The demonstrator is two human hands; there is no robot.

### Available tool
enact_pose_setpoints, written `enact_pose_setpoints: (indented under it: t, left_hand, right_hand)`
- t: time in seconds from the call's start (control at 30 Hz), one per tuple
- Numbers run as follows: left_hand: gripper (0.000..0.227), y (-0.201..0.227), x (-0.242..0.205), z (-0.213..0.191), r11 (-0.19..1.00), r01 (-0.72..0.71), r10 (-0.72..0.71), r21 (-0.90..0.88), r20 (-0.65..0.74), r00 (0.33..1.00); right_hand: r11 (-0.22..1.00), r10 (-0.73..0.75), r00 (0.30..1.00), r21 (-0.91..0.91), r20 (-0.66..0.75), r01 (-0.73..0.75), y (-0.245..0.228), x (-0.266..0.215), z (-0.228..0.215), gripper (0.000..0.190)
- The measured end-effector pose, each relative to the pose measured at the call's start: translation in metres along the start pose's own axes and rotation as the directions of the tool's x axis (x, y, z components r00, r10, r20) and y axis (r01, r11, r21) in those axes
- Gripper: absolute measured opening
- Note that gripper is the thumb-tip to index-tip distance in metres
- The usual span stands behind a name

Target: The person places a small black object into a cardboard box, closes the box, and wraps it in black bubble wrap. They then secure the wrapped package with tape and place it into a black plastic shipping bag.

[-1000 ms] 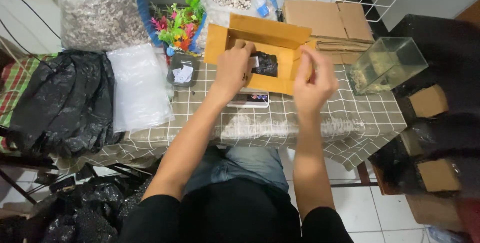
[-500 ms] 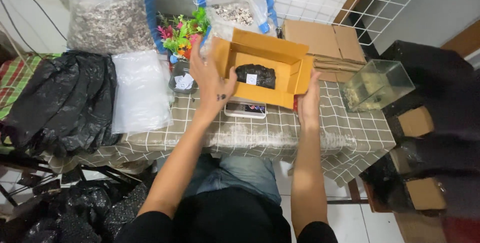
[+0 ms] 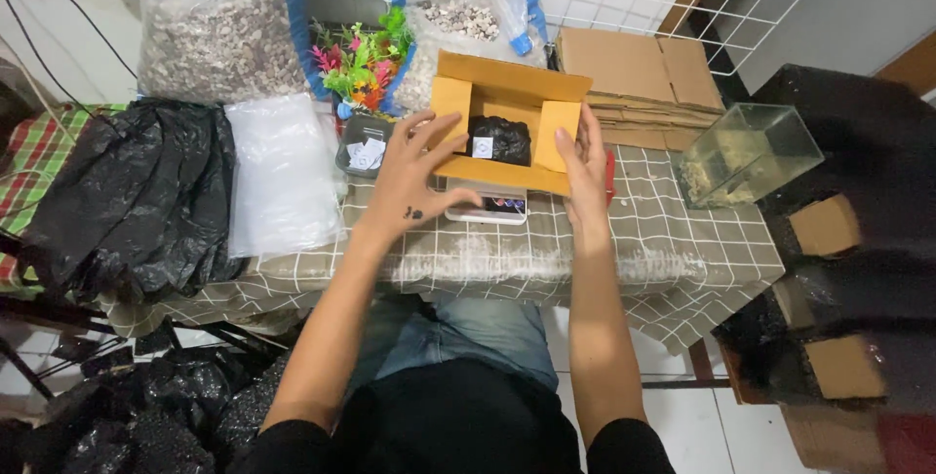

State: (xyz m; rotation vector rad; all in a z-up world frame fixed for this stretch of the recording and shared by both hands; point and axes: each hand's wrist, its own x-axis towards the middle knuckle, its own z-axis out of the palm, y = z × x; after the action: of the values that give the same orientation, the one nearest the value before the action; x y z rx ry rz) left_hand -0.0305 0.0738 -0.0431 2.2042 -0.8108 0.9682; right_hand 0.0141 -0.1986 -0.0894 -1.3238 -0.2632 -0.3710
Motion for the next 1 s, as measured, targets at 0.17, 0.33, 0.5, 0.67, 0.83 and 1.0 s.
enact_pose_setpoints:
  t: [0.17, 0.33, 0.5, 0.67, 0.83, 1.0]
  left_hand:
    - [0.056, -0.003, 0.021, -0.015, 0.988, 0.067, -0.065, -0.141, 0.018, 0.998]
    - [0.055, -0.018, 0.036, -0.005, 0.906, 0.18, -0.143, -0.384, 0.122, 0.982]
    - [0.057, -0.02, 0.027, 0.011, 0.872, 0.147, -0.168, -0.467, -0.004, 0.986]
    - [0.097, -0.037, 0.011, 0.03, 0.9, 0.073, -0.143, -0.429, -0.134, 0.981]
    - [0.086, -0.03, 0.015, 0.028, 0.918, -0.009, -0.05, -0.396, -0.139, 0.989]
    - [0.036, -0.026, 0.016, 0.023, 0.959, -0.062, 0.012, -0.276, -0.178, 0.984]
  right_hand:
    - [0.999, -0.007, 1.0, 0.038, 0.0, 0.007, 0.005, -0.005, -0.001, 0.072]
    - [0.998, 0.013, 1.0, 0.054, 0.014, -0.014, -0.016, -0.017, 0.011, 0.063]
    - [0.905, -0.1, 0.987, -0.401, 0.125, 0.142, -0.002, -0.01, 0.002, 0.088]
    - [0.875, -0.208, 0.965, -0.411, 0.159, 0.256, 0.026, -0.01, -0.004, 0.086]
    - [0.891, -0.216, 0.974, -0.394, 0.072, 0.227, 0.009, -0.013, 0.009, 0.072]
    - [0.875, -0.211, 0.971, -0.42, 0.115, 0.239, -0.008, -0.016, 0.016, 0.101]
